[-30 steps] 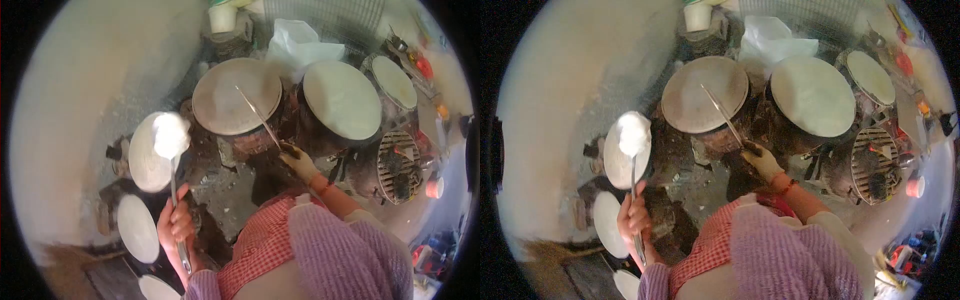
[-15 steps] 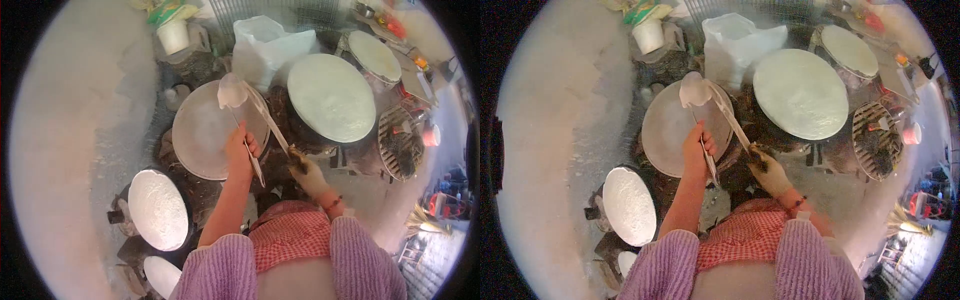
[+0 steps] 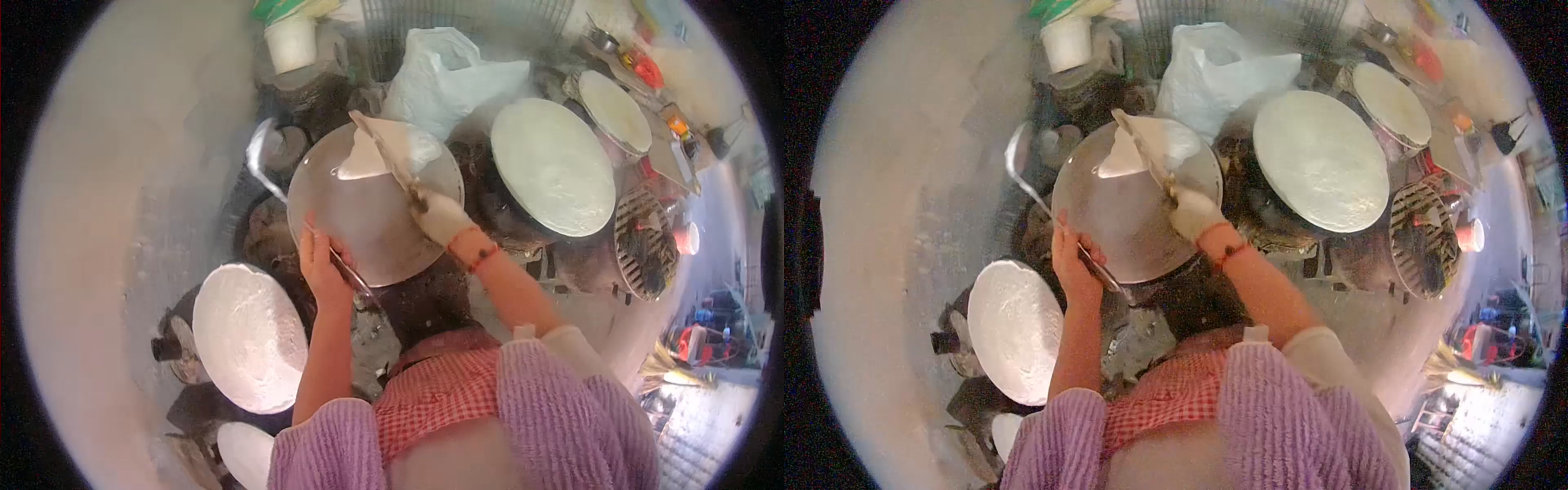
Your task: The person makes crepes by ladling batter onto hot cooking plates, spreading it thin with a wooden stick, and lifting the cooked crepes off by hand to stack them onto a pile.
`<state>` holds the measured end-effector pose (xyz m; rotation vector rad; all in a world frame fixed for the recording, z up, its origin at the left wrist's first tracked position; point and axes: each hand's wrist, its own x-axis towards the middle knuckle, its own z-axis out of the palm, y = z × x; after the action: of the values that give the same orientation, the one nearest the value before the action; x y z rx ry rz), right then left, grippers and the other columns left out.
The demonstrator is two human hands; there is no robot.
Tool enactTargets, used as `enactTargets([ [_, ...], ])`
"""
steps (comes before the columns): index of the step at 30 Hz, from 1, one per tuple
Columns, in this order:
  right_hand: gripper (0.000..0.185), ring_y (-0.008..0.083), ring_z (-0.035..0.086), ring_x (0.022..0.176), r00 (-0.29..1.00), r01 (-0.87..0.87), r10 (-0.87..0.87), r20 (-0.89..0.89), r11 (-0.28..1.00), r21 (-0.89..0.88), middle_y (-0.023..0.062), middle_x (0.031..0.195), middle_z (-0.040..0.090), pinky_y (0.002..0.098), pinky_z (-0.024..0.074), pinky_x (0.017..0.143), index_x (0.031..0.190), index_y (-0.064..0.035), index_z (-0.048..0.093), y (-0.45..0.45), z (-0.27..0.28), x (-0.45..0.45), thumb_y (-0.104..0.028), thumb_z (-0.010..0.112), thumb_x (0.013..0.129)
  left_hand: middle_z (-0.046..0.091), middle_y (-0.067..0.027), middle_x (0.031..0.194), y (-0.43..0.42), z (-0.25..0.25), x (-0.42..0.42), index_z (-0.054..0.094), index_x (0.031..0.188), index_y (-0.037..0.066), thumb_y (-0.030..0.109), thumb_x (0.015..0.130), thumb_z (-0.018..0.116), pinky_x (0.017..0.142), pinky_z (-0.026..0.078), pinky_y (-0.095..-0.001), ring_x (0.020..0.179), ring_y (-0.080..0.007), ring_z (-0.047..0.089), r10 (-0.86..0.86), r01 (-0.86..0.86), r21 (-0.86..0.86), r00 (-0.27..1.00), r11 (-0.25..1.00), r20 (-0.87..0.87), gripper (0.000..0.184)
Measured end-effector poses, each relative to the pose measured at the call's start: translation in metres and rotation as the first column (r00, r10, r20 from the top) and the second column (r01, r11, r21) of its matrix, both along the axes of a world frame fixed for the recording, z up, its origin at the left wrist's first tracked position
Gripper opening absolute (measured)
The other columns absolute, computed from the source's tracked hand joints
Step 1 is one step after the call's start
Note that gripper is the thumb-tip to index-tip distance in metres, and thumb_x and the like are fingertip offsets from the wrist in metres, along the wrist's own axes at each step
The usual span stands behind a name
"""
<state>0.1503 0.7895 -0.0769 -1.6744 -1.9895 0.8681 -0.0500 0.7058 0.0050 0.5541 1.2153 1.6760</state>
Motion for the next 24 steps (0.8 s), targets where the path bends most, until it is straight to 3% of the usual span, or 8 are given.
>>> enactTargets([
  [3, 0.039, 0.0400, 0.060, 0.100, 0.971, 0.030, -0.055, -0.233, 0.993, -0.110, 0.0245, 0.109, 0.062, 0.0416, 0.0488, 0.086, 0.120, -0.0046, 0.060, -0.011, 0.036, 0.018, -0.022, 0.059, 0.085, 0.037, 0.0020, 0.061, -0.047, 0.017, -0.021, 0.044, 0.134, 0.005, 0.019, 0.100, 0.043, 0.037, 0.030, -0.0220, 0.043, -0.0066, 0.035, -0.124, 0.127, -0.054, 0.991, 0.990, 0.047, 0.038],
  [4, 0.042, 0.0377, 0.061, 0.101, 0.963, 0.049, -0.017, -0.269, 0.992, 0.114, 0.0229, 0.114, 0.061, 0.0404, 0.0486, 0.087, 0.125, -0.0066, 0.057, -0.027, 0.032, 0.035, -0.022, 0.059, 0.087, 0.036, 0.0022, 0.060, -0.066, 0.023, -0.031, 0.044, 0.135, 0.005, 0.020, 0.100, 0.043, 0.036, 0.028, -0.0218, 0.041, -0.0061, 0.033, -0.155, 0.158, -0.073, 0.987, 0.985, 0.043, 0.038],
  [6, 0.043, 0.0352, 0.061, 0.104, 0.905, 0.196, -0.245, -0.348, 0.966, -0.171, 0.0211, 0.119, 0.060, 0.0398, 0.0480, 0.088, 0.131, -0.0092, 0.051, -0.044, 0.005, 0.056, -0.019, 0.057, 0.090, 0.034, 0.0024, 0.055, -0.110, 0.036, -0.049, 0.044, 0.134, 0.002, 0.022, 0.101, 0.042, 0.033, 0.026, -0.0217, 0.036, -0.0060, 0.029, -0.022, 0.023, -0.097, 1.000, 0.995, 0.006, 0.039],
  [11, 0.040, 0.0283, 0.065, 0.101, 0.994, 0.007, 0.012, -0.113, 0.986, 0.166, 0.0189, 0.115, 0.063, 0.0379, 0.0504, 0.083, 0.130, -0.0082, 0.053, -0.019, 0.017, -0.015, -0.020, 0.057, 0.091, 0.036, 0.0031, 0.061, -0.162, 0.003, -0.092, 0.043, 0.135, 0.003, 0.025, 0.101, 0.040, 0.035, 0.025, -0.0204, 0.042, -0.0047, 0.031, -0.005, -0.030, -0.283, 0.993, 0.959, -0.119, 0.040],
  [13, 0.040, 0.0266, 0.067, 0.095, 0.993, 0.037, -0.014, 0.114, 0.978, -0.203, 0.0167, 0.109, 0.066, 0.0358, 0.0517, 0.079, 0.127, -0.0078, 0.055, 0.006, 0.044, -0.031, -0.024, 0.059, 0.090, 0.036, 0.0035, 0.062, -0.181, -0.001, -0.098, 0.043, 0.134, 0.003, 0.025, 0.101, 0.041, 0.036, 0.024, -0.0200, 0.044, -0.0043, 0.030, 0.004, -0.029, -0.359, 0.998, 0.933, -0.069, 0.040],
  [17, 0.045, 0.0220, 0.068, 0.093, 0.932, 0.160, -0.189, -0.309, 0.980, -0.116, 0.0203, 0.106, 0.066, 0.0320, 0.0527, 0.079, 0.128, -0.0041, 0.054, -0.028, 0.068, 0.021, -0.025, 0.060, 0.089, 0.032, 0.0050, 0.060, -0.229, 0.028, -0.102, 0.045, 0.130, 0.002, 0.021, 0.101, 0.039, 0.036, 0.021, -0.0191, 0.044, -0.0028, 0.027, 0.441, -0.474, -0.208, 0.878, 0.856, -0.186, 0.035],
  [19, 0.046, 0.0283, 0.067, 0.096, 0.893, 0.132, -0.075, -0.443, 0.986, 0.098, 0.0216, 0.108, 0.065, 0.0337, 0.0510, 0.083, 0.129, -0.0031, 0.053, -0.032, -0.010, 0.023, -0.026, 0.060, 0.089, 0.033, 0.0051, 0.059, -0.243, 0.017, -0.116, 0.046, 0.126, 0.000, 0.019, 0.101, 0.037, 0.035, 0.020, -0.0193, 0.043, -0.0028, 0.027, 0.438, -0.503, -0.145, 0.836, 0.852, -0.330, 0.033],
  [24, 0.044, 0.0368, 0.064, 0.095, 0.981, 0.059, -0.080, -0.176, 0.991, -0.120, 0.0232, 0.104, 0.065, 0.0370, 0.0491, 0.086, 0.124, -0.0042, 0.058, -0.020, 0.029, -0.046, -0.028, 0.062, 0.087, 0.031, 0.0040, 0.061, -0.239, -0.009, -0.126, 0.049, 0.123, 0.004, 0.021, 0.102, 0.041, 0.037, 0.023, -0.0211, 0.045, -0.0036, 0.027, 0.404, -0.452, -0.282, 0.889, 0.846, -0.216, 0.028],
])
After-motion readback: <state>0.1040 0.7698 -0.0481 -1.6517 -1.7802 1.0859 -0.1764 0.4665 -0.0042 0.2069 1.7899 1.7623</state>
